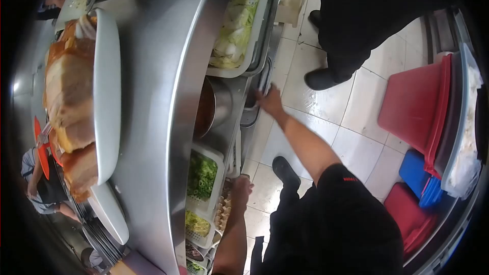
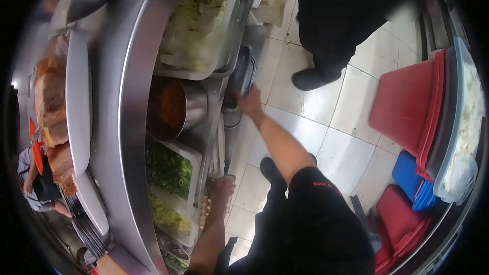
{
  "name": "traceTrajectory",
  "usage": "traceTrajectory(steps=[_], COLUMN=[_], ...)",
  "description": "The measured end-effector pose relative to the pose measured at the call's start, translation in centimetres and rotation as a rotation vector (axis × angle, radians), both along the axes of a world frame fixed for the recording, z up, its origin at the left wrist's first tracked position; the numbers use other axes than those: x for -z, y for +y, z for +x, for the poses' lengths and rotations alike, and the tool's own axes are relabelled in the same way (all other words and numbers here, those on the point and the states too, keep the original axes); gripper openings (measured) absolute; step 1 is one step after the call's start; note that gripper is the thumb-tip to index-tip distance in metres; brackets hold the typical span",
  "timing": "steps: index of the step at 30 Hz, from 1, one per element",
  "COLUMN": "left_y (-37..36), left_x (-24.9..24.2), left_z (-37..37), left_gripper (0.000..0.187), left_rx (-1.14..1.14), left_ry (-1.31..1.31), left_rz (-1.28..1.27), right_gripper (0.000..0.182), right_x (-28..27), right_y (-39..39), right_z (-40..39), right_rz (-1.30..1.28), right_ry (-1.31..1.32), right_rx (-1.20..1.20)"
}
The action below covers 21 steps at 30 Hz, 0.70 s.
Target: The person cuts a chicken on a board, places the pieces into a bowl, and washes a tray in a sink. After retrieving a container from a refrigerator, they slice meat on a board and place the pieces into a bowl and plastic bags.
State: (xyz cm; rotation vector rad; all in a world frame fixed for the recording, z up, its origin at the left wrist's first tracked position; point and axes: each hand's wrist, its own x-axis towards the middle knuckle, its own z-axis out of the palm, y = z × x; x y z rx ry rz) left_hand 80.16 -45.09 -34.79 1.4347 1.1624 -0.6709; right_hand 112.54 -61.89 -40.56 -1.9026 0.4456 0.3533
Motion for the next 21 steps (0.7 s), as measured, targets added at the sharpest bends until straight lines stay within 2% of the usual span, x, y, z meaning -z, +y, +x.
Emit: traceTrajectory(steps=[1,3,4,5,6,9,10,12,13,14,16,18,20,21], left_y=[0.3,0.5,1.1,1.0,1.2,2.3,2.5,2.8,2.7,2.0,0.6,-0.1,-1.4,-2.6], left_x=[-0.3,-1.0,-0.4,0.5,1.0,3.0,3.8,6.1,6.8,6.4,5.9,5.3,4.0,3.2], left_z=[0.7,2.2,2.1,2.2,2.0,0.5,0.2,-0.2,-0.3,-0.1,-0.1,0.0,0.8,0.9], left_gripper=[0.044,0.048,0.056,0.061,0.066,0.08,0.084,0.075,0.072,0.073,0.076,0.062,0.05,0.044], left_rx=[-0.112,-0.333,-0.299,-0.374,-0.449,-0.631,-0.69,-0.828,-0.9,-0.971,-1.11,-0.935,-0.901,-0.957], left_ry=[0.001,-0.002,0.025,0.061,0.103,0.151,0.15,0.226,0.264,0.181,0.005,-0.217,-0.309,-0.29], left_rz=[0.026,0.074,0.052,0.028,0.013,-0.117,-0.181,-0.171,-0.167,-0.151,-0.119,-0.16,-0.207,-0.24], right_gripper=[0.063,0.058,0.059,0.062,0.053,0.045,0.042,0.036,0.034,0.032,0.029,0.027,0.029,0.03], right_x=[2.7,2.5,5.3,4.6,3.2,1.4,2.1,3.9,3.8,3.2,1.9,0.3,-0.7,-1.0], right_y=[1.3,4.5,6.4,6.9,8.0,8.7,9.3,10.6,10.9,11.1,10.6,9.7,7.4,6.0], right_z=[-2.2,-7.9,-10.2,-10.7,-12.4,-12.5,-12.9,-13.6,-13.4,-13.2,-13.5,-12.9,-11.2,-10.4], right_rz=[0.056,0.025,0.117,0.168,0.147,0.169,0.13,0.036,0.014,-0.007,0.029,0.136,0.151,0.159], right_ry=[0.105,0.148,0.339,0.297,0.216,0.234,0.114,-0.131,-0.207,-0.279,-0.316,-0.266,-0.205,-0.174], right_rx=[-0.111,-0.286,-0.38,-0.691,-0.575,-0.514,-0.499,-0.474,-0.567,-0.665,-0.562,-0.149,-0.138,-0.132])
